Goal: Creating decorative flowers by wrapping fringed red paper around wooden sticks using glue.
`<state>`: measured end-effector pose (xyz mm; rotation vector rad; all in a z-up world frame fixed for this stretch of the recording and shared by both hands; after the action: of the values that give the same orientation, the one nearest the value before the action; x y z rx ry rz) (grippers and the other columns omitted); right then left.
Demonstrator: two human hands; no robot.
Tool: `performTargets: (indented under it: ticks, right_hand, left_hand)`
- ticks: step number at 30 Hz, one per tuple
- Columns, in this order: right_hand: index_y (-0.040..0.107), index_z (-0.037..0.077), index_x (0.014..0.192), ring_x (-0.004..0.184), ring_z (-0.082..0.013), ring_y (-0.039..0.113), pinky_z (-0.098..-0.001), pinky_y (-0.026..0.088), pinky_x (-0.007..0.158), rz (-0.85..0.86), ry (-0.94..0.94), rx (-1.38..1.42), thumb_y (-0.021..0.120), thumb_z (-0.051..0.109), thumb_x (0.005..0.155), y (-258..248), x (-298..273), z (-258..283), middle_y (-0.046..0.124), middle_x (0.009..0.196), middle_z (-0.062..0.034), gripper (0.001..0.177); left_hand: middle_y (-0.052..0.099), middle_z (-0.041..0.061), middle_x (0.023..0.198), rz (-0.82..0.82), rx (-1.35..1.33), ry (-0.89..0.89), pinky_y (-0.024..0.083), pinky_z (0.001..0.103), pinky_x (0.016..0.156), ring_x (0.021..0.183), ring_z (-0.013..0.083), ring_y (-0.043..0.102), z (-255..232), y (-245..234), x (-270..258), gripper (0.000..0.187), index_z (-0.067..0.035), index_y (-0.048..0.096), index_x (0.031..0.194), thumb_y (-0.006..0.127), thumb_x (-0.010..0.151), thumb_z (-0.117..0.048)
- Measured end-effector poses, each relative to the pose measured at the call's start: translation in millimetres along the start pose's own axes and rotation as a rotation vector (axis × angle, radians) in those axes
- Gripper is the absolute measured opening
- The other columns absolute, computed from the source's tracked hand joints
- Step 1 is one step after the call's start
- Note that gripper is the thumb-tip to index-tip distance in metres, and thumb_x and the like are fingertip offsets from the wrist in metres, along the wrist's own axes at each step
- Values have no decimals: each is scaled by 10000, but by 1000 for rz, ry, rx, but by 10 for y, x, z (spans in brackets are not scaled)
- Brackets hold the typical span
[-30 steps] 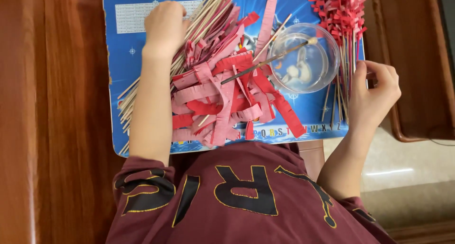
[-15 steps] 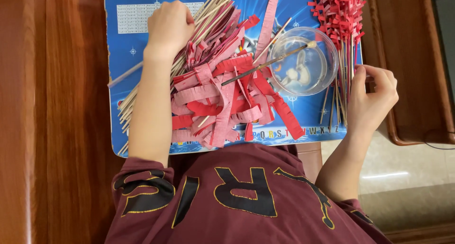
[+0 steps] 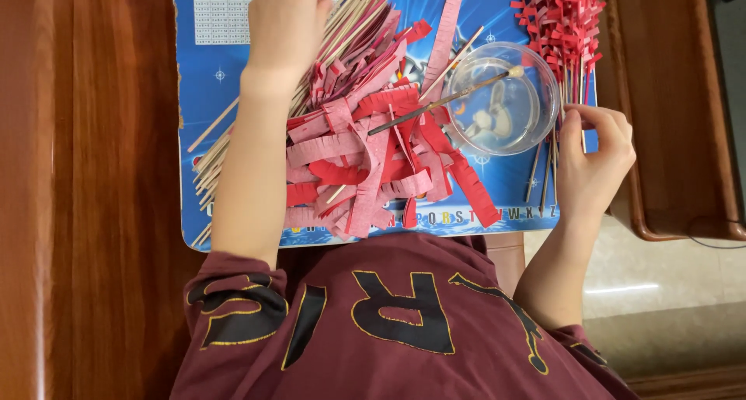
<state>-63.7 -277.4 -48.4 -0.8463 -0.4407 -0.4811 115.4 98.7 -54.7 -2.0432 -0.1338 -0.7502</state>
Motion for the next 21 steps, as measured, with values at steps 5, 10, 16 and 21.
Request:
performTargets:
  ticks: [5, 10, 16, 21]
  right_hand:
    - [754, -16, 1088, 1013, -228, 656, -352, 514, 926, 13, 11, -2, 673, -7, 1060, 1, 13, -14, 702, 1085, -129, 86]
    - [756, -12, 1096, 1043, -239, 649, -359, 512, 935, 20, 11, -4, 665, -6, 1071, 9, 1, -33, 700, 1101, -129, 95]
    - [757, -11, 1095, 1086, -256, 645, -371, 514, 958, 12, -8, -8, 662, -10, 1072, 6, -9, -42, 709, 1129, -131, 98]
    - [758, -7, 1090, 1077, -260, 645, -373, 516, 946, 9, -2, -17, 667, -6, 1066, 8, -7, -29, 711, 1128, -131, 94]
  left_hand:
    - [734, 191, 966, 76, 73, -96, 539, 536, 729, 859, 426, 695, 445, 436, -54, 167, -71, 750, 1043, 778, 892, -138]
    - [727, 200, 1033, 89, 17, -119, 547, 530, 793, 919, 427, 691, 611, 634, -112, 156, -70, 764, 1074, 759, 929, -126]
    - [714, 176, 1011, 110, 98, -118, 551, 518, 788, 940, 394, 686, 615, 642, -121, 149, -73, 794, 964, 806, 824, -123]
    - [699, 166, 997, 159, 84, -125, 550, 514, 789, 938, 385, 676, 567, 648, -133, 91, -85, 803, 907, 815, 818, -102]
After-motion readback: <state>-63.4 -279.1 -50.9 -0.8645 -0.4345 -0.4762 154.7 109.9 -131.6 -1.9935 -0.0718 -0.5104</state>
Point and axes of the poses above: each hand's wrist, its own x-axis towards the middle knuckle, its own y-axis out of the palm, z = x × y, the point moved 3 cm from there along x, towards the middle knuckle
